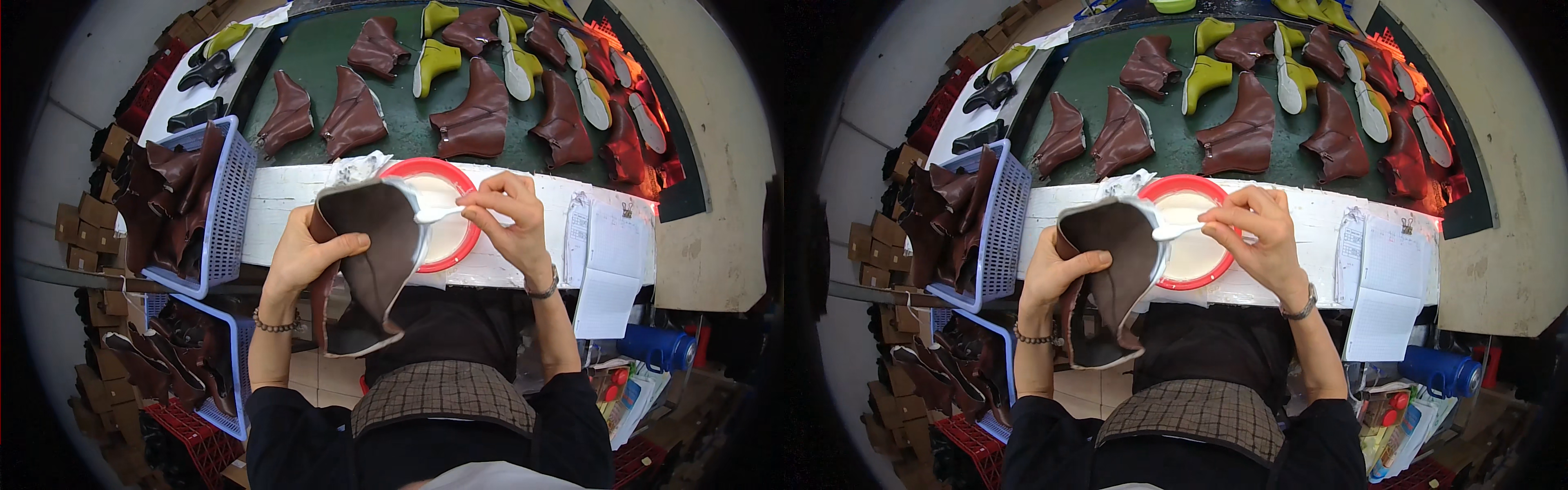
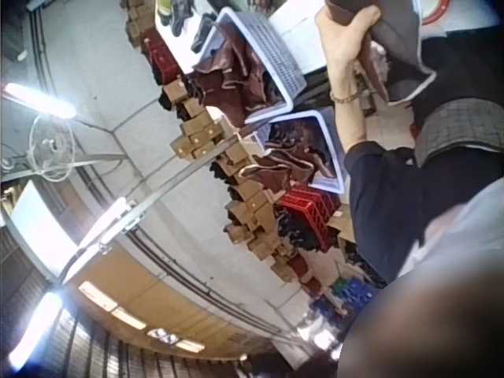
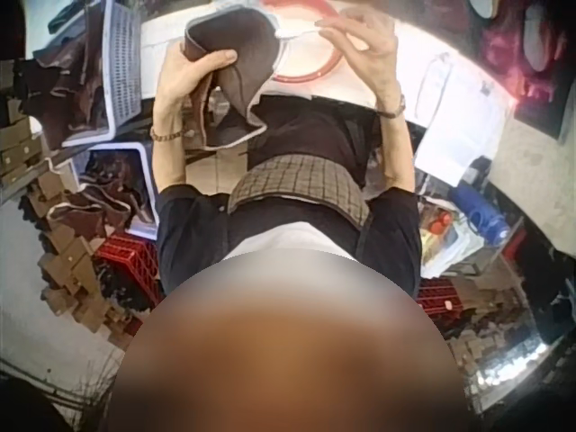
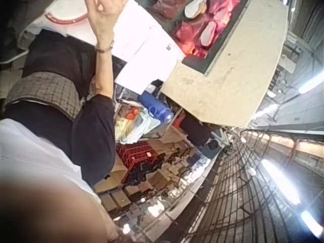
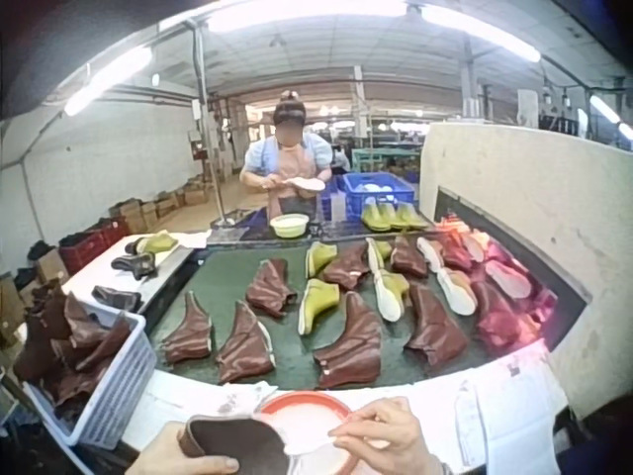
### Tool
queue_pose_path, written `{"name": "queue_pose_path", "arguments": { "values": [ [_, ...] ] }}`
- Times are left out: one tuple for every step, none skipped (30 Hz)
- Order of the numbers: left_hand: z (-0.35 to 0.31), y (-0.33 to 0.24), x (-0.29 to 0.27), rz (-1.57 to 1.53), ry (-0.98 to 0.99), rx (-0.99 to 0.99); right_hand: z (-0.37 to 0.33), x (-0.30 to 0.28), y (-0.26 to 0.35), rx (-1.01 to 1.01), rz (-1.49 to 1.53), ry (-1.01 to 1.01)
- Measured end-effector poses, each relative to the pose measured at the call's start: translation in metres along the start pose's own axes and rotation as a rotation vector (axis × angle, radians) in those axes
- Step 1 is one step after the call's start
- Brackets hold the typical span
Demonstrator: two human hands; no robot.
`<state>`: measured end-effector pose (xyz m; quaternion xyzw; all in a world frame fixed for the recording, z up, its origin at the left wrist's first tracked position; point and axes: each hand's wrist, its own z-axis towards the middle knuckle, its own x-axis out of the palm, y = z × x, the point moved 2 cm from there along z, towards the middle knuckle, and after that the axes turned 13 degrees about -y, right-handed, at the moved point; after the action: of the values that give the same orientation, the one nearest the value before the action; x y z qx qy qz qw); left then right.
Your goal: The worker is applying white adhesive to the edges of leather shoe uppers using a brush, then placing them onto a conveyor belt for drying.
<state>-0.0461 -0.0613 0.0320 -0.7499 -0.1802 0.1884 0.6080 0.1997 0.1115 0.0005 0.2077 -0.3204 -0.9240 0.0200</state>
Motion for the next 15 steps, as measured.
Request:
{"name": "queue_pose_path", "arguments": {
  "values": [
    [0.001, 0.001, -0.002, -0.014, 0.094, -0.062, 0.006, 0.001, -0.003, -0.027, 0.020, 0.014],
    [0.005, 0.006, -0.008, 0.114, 0.167, -0.108, 0.010, 0.003, -0.003, -0.022, 0.055, 0.050],
    [0.004, 0.007, -0.009, 0.117, 0.170, -0.108, 0.015, 0.006, -0.004, -0.020, 0.055, 0.047],
    [0.002, 0.003, -0.006, 0.112, 0.255, -0.149, 0.019, 0.010, -0.005, -0.039, 0.112, 0.083],
    [-0.002, -0.001, -0.003, 0.108, 0.339, -0.190, 0.023, 0.015, -0.005, -0.058, 0.171, 0.119],
    [-0.004, -0.004, 0.003, 0.065, 0.335, -0.181, 0.028, 0.019, -0.005, -0.087, 0.190, 0.127],
    [-0.005, -0.005, 0.003, 0.067, 0.337, -0.184, 0.032, 0.021, -0.004, -0.083, 0.190, 0.125],
    [-0.005, -0.006, 0.002, 0.122, 0.301, -0.180, 0.036, 0.024, -0.002, -0.078, 0.214, 0.142],
    [-0.005, -0.009, 0.000, 0.177, 0.265, -0.176, 0.038, 0.026, -0.001, -0.072, 0.238, 0.159],
    [0.000, -0.018, -0.002, 0.436, 0.175, -0.210, 0.037, 0.024, -0.008, -0.008, 0.232, 0.109],
    [0.005, -0.001, -0.009, 0.278, 0.033, -0.016, 0.034, 0.024, -0.009, -0.010, 0.242, 0.111],
    [0.009, 0.009, -0.022, 0.303, -0.114, 0.160, 0.031, 0.020, -0.015, 0.023, 0.102, 0.097],
    [0.018, 0.008, -0.025, 0.318, -0.250, 0.338, 0.027, 0.012, -0.023, 0.057, -0.051, 0.083],
    [0.028, 0.017, -0.041, 0.491, -0.345, 0.407, 0.020, 0.008, -0.026, 0.088, -0.228, 0.173],
    [0.038, 0.027, -0.052, 0.621, -0.445, 0.492, 0.011, 0.008, -0.030, 0.086, -0.225, 0.176]
  ]
}}
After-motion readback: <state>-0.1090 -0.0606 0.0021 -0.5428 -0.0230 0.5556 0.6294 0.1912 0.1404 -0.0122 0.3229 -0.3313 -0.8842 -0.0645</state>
